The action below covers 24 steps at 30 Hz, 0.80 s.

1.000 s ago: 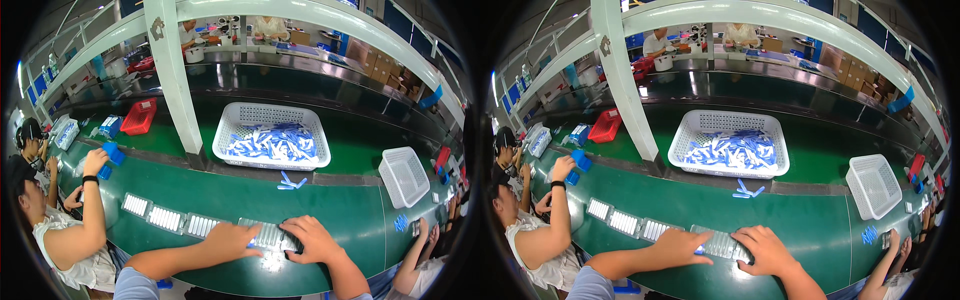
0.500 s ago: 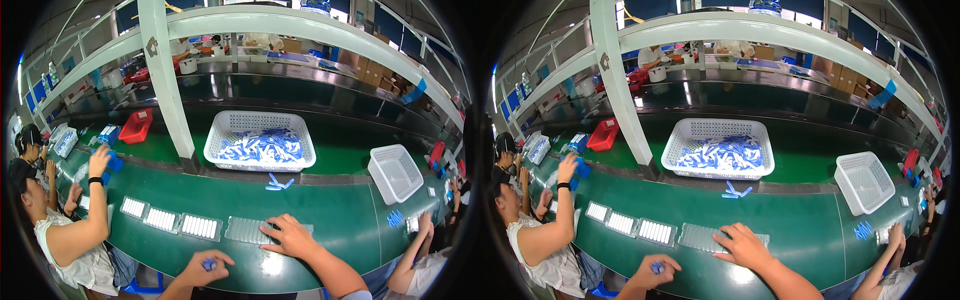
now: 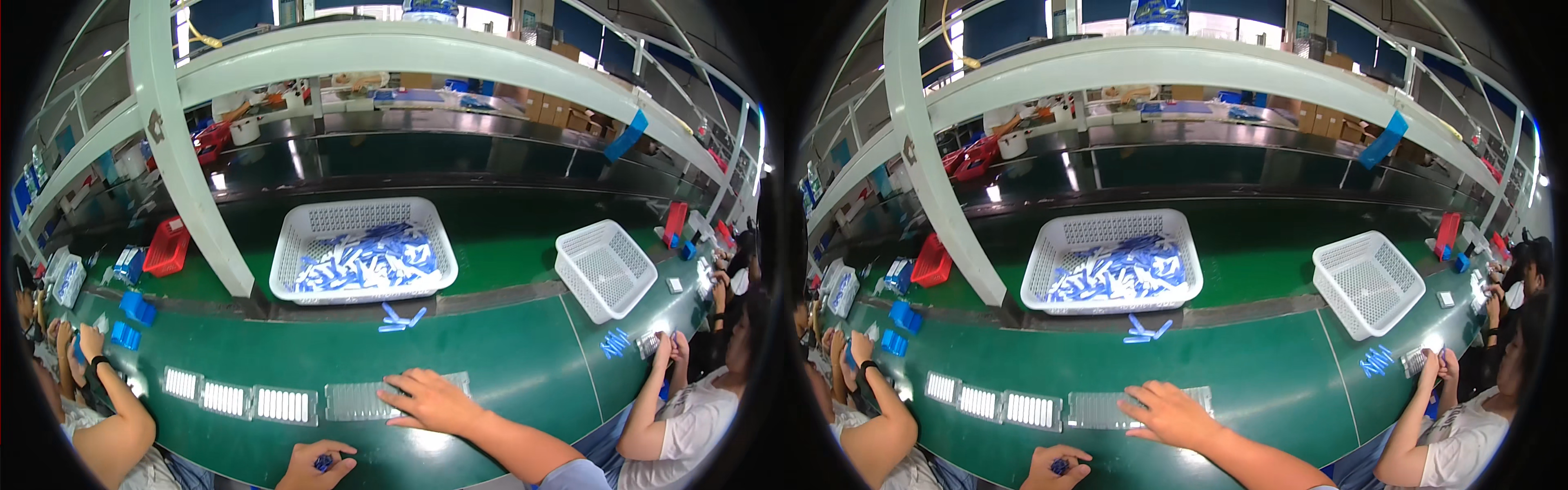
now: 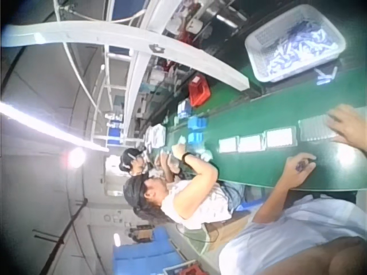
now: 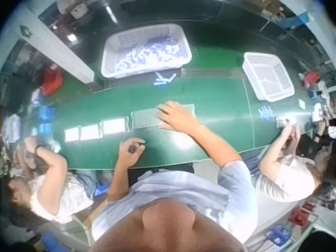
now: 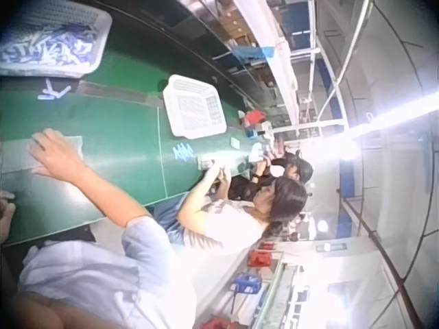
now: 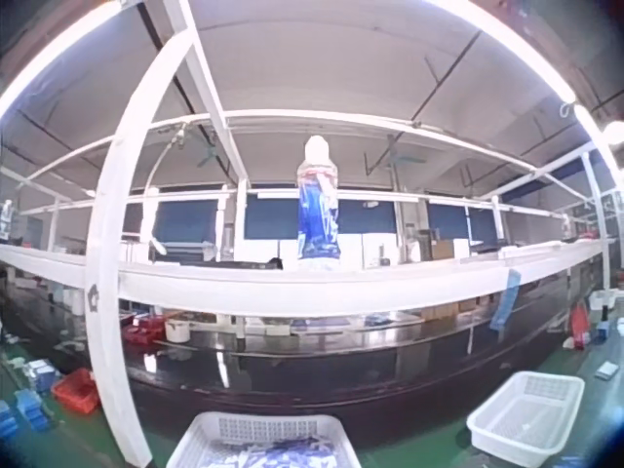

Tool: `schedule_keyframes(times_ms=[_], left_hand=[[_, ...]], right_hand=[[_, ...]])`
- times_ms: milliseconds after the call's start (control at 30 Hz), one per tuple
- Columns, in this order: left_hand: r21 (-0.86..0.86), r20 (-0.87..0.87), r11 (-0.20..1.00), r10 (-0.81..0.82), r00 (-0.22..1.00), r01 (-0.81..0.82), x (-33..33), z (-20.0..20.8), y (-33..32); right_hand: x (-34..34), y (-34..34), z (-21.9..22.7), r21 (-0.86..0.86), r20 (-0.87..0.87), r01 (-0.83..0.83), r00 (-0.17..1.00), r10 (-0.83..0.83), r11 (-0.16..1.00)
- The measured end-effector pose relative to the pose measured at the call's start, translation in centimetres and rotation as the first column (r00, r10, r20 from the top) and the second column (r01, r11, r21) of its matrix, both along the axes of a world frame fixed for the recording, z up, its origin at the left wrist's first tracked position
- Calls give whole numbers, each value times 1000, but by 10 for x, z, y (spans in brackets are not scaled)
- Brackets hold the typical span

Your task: The person takes components from a basket, removes their blue backings by hand, and places the white strips into slots of clear plastic trays.

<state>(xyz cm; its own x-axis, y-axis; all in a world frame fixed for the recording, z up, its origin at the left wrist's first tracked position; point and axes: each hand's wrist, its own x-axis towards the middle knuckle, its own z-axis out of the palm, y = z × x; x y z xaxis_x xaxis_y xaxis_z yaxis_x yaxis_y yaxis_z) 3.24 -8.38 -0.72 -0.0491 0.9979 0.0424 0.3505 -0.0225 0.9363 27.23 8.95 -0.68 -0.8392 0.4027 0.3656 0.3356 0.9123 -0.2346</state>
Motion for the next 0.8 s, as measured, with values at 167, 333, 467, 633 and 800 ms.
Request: schedule_keyframes(times_ms=[167, 333, 467, 633, 800], left_hand=[[-98, -31, 981, -170, 985, 166, 8, 20, 17], [89, -80, 728, -675, 733, 680, 41, 35, 59], [186, -119, 610, -764, 634, 770, 54, 10, 53], [174, 81, 786, -612, 787, 593, 55, 4, 56], [173, 147, 806, -589, 795, 566, 57, 7, 54]], right_hand=[[-6, 1, -3, 4, 17, 9, 1000, -9, 1000], [-20, -6, 15, 57, -17, 119, 993, -119, 991], [-15, -17, 3, -36, -41, 233, 971, -234, 972], [-19, -14, 19, -53, -27, 231, 972, -233, 972], [-11, -17, 8, -91, -13, 210, 977, -212, 973]])
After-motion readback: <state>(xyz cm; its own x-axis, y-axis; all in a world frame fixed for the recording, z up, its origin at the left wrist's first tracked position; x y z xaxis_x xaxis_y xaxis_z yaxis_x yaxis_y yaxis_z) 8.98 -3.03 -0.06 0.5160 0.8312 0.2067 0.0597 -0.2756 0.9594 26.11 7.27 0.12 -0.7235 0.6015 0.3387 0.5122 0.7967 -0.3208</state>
